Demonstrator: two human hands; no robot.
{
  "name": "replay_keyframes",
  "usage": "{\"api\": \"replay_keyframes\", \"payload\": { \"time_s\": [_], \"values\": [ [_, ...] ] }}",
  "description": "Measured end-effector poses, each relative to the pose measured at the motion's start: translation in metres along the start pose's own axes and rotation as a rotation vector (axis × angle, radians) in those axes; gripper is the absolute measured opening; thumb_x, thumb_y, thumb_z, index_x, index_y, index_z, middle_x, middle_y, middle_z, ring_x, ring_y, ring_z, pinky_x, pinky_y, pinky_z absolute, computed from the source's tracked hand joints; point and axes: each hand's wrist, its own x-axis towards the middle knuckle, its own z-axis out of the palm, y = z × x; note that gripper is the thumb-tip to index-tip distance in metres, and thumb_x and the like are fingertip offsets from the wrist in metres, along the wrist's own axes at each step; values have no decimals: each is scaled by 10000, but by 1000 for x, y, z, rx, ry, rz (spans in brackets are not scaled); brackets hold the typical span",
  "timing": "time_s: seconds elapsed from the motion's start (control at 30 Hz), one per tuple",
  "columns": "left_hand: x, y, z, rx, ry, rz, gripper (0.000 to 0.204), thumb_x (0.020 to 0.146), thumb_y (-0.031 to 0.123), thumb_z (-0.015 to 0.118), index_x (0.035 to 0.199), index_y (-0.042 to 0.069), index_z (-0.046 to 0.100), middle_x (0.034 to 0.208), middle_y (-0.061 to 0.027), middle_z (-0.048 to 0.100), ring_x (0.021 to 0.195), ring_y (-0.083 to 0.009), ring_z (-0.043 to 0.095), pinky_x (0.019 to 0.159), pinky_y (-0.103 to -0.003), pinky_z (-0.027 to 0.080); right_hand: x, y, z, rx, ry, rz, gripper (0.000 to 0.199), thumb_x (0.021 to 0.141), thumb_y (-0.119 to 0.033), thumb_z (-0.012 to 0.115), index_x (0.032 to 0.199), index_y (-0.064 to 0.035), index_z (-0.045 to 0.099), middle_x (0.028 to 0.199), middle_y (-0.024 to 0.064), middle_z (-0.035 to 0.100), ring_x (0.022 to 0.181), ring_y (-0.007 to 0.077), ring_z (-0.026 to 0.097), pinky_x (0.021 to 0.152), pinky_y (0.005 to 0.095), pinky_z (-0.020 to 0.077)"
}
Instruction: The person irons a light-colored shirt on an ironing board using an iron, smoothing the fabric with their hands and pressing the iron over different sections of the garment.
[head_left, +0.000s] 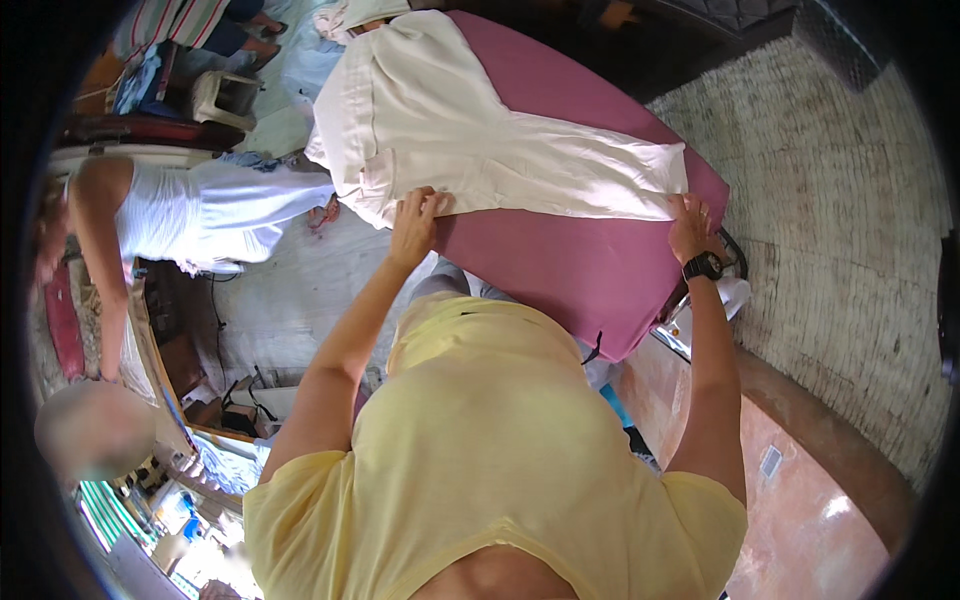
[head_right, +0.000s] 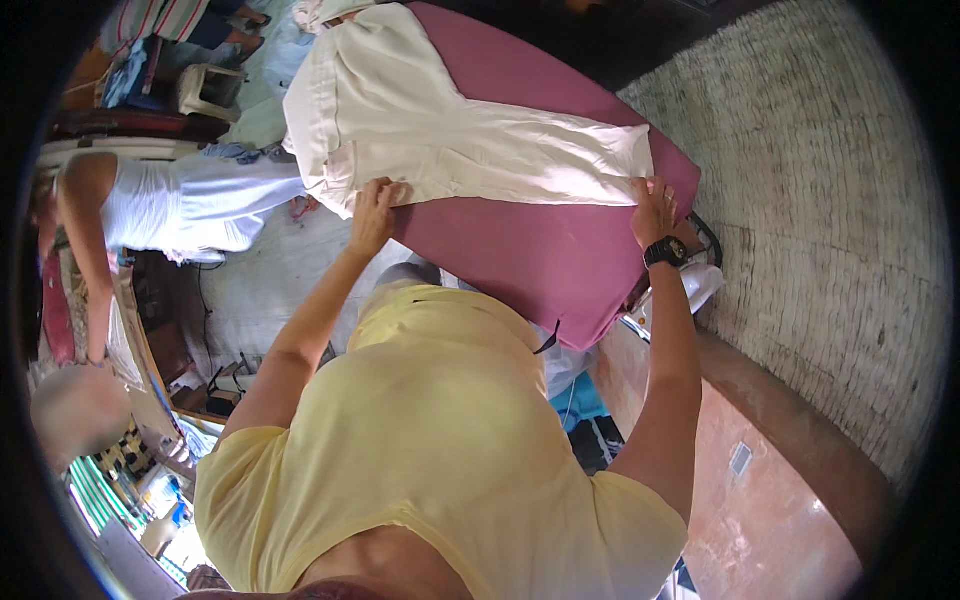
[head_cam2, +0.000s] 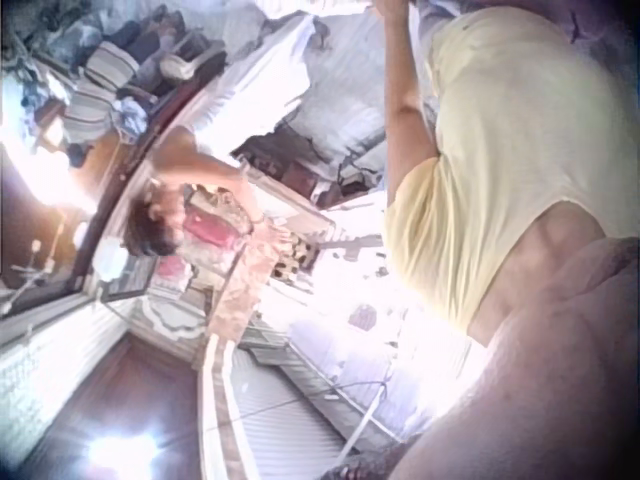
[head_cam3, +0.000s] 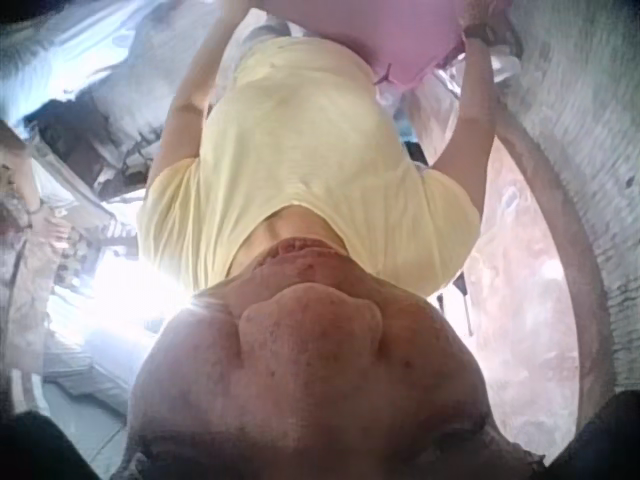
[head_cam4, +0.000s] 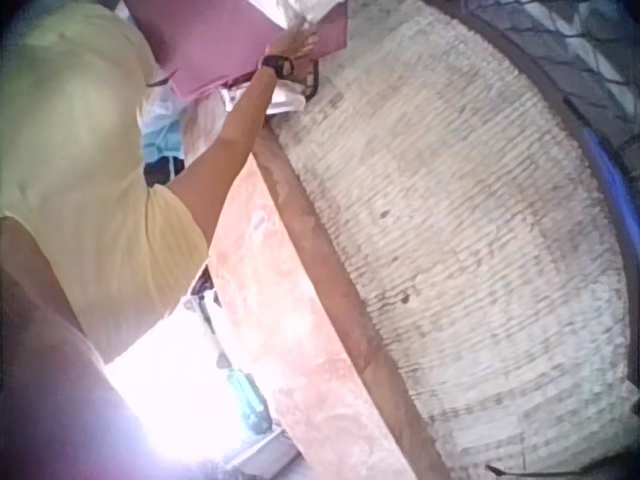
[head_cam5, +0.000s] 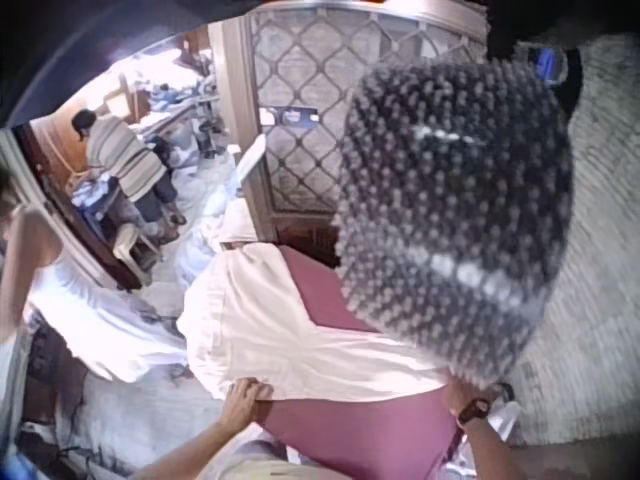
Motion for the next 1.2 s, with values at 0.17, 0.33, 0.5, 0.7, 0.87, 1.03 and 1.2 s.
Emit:
{"api": "replay_keyframes", "payload": {
  "time_s": [0.17, 0.33, 0.5, 0.7, 0.87, 1.03, 1.2],
  "values": [
    [7, -13, -23, -7, -40, -28, 489, 671, 66, 632, 1151, 79, 537, 1142, -121, 512, 1043, -322, 478, 883, -446, 377, 0, -7, -1, 135, 115, 274, 388, 812, -110, 610, 1192, -185, 592, 1189, 120, 511, 1146, 380, 457, 955, 524, 399],
    [2, -15, -31, -26, -73, 60, 464, 684, 54, 604, 1143, 83, 544, 1166, -128, 514, 1074, -327, 481, 910, -445, 379, 3, 6, 47, 213, 81, 574, 519, 843, -302, 663, 1243, -8, 512, 1207, 237, 541, 1152, 428, 479, 944, 511, 424],
    [-19, -22, -19, 17, -66, 88, 424, 730, 39, 597, 1150, 74, 546, 1177, -136, 515, 1074, -331, 492, 902, -453, 378, 11, 3, 57, 450, 28, 744, 619, 783, -333, 726, 1219, 43, 498, 1156, 256, 590, 1074, 401, 587, 891, 457, 484],
    [-10, -33, -19, -81, 296, -215, 287, 831, 36, 555, 1117, 38, 535, 1131, -145, 532, 1039, -314, 496, 870, -432, 385, 8, 17, 67, 379, 79, 704, 590, 766, -308, 745, 1198, 28, 523, 1002, 204, 670, 953, 379, 654, 859, 441, 507],
    [-51, -65, 2, -423, 491, -719, 172, 905, 107, 561, 1051, 15, 566, 991, -120, 540, 858, -248, 515, 757, -342, 425, 4, 25, 81, 491, 77, 821, 581, 769, -313, 746, 1192, 22, 531, 1009, 197, 668, 935, 367, 659, 843, 448, 507],
    [-53, -42, -5, -313, 300, -598, 198, 896, 197, 657, 998, 31, 620, 952, -100, 563, 811, -208, 520, 719, -339, 438, 10, 6, 62, 581, 130, 848, 602, 757, -333, 767, 1169, 38, 532, 999, 213, 659, 939, 370, 655, 859, 454, 499],
    [-42, -54, -14, -746, 184, -734, 212, 913, 217, 667, 968, 18, 620, 822, -19, 559, 726, -102, 512, 653, -255, 426, 5, 28, 78, 673, 180, 849, 592, 756, -276, 786, 1186, 33, 520, 1051, 213, 632, 932, 328, 656, 762, 415, 552]
  ]
}}
